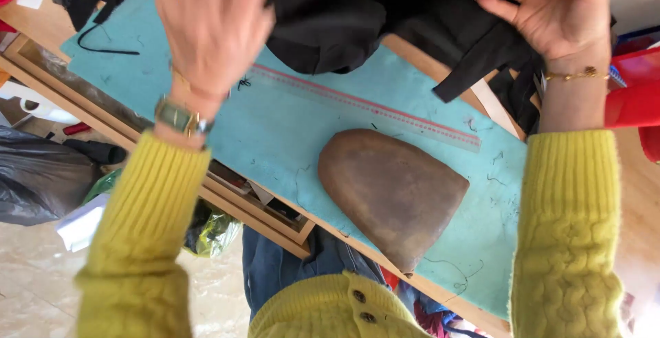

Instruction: Ironing a pair of black trousers and pressing a decorative fabric patch onto them using a steam iron at a workbench.

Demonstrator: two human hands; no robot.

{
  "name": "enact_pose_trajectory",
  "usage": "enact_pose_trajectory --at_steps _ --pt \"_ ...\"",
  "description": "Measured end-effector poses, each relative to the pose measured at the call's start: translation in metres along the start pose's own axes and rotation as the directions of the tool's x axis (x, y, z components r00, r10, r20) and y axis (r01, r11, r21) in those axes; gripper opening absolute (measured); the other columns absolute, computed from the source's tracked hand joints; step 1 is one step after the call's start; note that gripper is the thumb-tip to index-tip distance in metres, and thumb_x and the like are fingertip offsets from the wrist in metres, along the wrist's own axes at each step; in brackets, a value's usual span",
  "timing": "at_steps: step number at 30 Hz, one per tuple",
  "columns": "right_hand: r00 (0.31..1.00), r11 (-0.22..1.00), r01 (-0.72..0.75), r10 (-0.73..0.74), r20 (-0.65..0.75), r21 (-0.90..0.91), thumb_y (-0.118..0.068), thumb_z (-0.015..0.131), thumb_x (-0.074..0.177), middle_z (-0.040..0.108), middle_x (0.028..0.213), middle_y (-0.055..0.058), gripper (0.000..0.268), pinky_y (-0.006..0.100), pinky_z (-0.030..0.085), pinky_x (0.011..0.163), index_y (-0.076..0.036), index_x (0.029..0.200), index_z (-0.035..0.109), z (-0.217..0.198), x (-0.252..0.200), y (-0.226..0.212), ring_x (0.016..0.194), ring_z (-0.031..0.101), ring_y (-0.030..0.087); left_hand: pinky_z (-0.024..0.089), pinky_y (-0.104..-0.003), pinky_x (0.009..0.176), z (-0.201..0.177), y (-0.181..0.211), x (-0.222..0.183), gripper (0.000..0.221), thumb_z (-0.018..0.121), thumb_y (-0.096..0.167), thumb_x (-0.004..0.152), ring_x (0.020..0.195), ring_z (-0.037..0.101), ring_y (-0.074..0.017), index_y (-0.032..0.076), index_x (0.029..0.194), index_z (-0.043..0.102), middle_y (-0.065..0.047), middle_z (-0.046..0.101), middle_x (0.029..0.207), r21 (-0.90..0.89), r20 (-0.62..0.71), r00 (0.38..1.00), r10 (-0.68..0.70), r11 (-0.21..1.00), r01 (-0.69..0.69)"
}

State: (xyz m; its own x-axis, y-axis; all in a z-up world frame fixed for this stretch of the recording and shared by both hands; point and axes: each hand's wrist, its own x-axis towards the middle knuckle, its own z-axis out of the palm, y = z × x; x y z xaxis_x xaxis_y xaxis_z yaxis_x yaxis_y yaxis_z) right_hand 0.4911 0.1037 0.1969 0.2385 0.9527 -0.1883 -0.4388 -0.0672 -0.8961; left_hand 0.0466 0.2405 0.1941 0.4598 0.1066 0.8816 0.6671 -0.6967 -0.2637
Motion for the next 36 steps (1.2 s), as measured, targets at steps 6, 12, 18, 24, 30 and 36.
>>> enact_pose_trajectory --at_steps 6,12,18,24,30,36 --pt "0.853 0.873 -0.408 0.469 -0.232 0.267 -0.036 0.072 0.096 0.077 0.112 0.011 0.038 0.04 0.064 0.086 -0.01 0.123 0.069 -0.114 -0.01 0.162 0.091 0.076 0.028 0.043 -0.036 0.066 -0.054 0.114 -0.142 0.036 0.056 -0.004 0.093 0.075 0.047 -0.0213 0.013 0.12 0.072 -0.007 0.064 0.121 -0.36 0.324 0.901 0.288 0.918 -0.164" --pt "0.83 0.923 -0.236 0.355 -0.431 0.305 -0.013 0.055 0.102 0.065 0.137 0.016 0.031 0.04 0.048 0.118 -0.003 0.131 0.06 -0.066 -0.108 0.212 0.131 0.063 0.027 0.047 -0.036 0.065 -0.107 0.195 -0.206 0.035 0.048 0.001 0.102 0.071 0.047 -0.0212 0.006 0.13 0.068 -0.011 0.061 0.13 -0.545 0.48 0.824 0.302 0.839 0.01" --pt "0.813 0.979 -0.142 0.2 -0.547 0.146 -0.009 0.068 0.101 0.075 0.084 0.002 0.017 0.035 0.064 0.084 -0.021 0.089 0.072 -0.133 -0.197 0.242 0.079 0.075 0.018 0.049 -0.031 0.047 -0.169 0.268 -0.212 0.029 0.059 0.006 0.096 0.055 0.054 -0.0166 0.005 0.123 0.069 -0.007 0.056 0.099 -0.689 0.613 0.601 0.512 0.719 0.09" --pt "0.739 0.477 -0.235 -0.479 -0.475 -0.847 -0.029 0.051 0.11 0.063 0.138 0.021 0.047 0.041 0.053 0.094 -0.007 0.151 0.043 -0.054 -0.263 0.226 0.129 0.06 0.03 0.047 -0.036 0.06 -0.142 0.269 -0.156 0.032 0.07 0.042 0.1 0.066 0.065 -0.02 0.013 0.088 0.067 -0.001 0.065 0.075 -0.748 0.664 0.457 0.592 0.525 0.406" --pt "0.943 -0.087 0.086 -0.314 0.11 -0.992 -0.054 0.063 0.089 0.029 0.167 0.022 0.093 0.057 0.017 0.125 -0.002 0.16 0.032 0.009 -0.289 0.292 0.154 0.023 0.043 0.019 -0.066 0.121 -0.036 0.279 -0.118 0.063 0.063 0.042 0.097 0.149 0.038 -0.0313 0.016 0.152 0.049 -0.012 0.05 0.156 -0.759 0.523 0.727 0.444 0.631 0.161" --pt "0.964 -0.093 0.011 -0.264 0.036 -0.996 -0.064 0.039 0.096 0.025 0.171 0.005 0.08 0.052 0.007 0.128 -0.019 0.162 0.034 0.025 -0.299 0.275 0.159 0.016 0.03 0.005 -0.06 0.127 -0.022 0.26 -0.133 0.056 0.038 0.043 0.108 0.159 0.016 -0.0191 0.023 0.161 0.036 0.003 0.031 0.169 -0.665 0.684 0.554 0.475 0.718 0.207"
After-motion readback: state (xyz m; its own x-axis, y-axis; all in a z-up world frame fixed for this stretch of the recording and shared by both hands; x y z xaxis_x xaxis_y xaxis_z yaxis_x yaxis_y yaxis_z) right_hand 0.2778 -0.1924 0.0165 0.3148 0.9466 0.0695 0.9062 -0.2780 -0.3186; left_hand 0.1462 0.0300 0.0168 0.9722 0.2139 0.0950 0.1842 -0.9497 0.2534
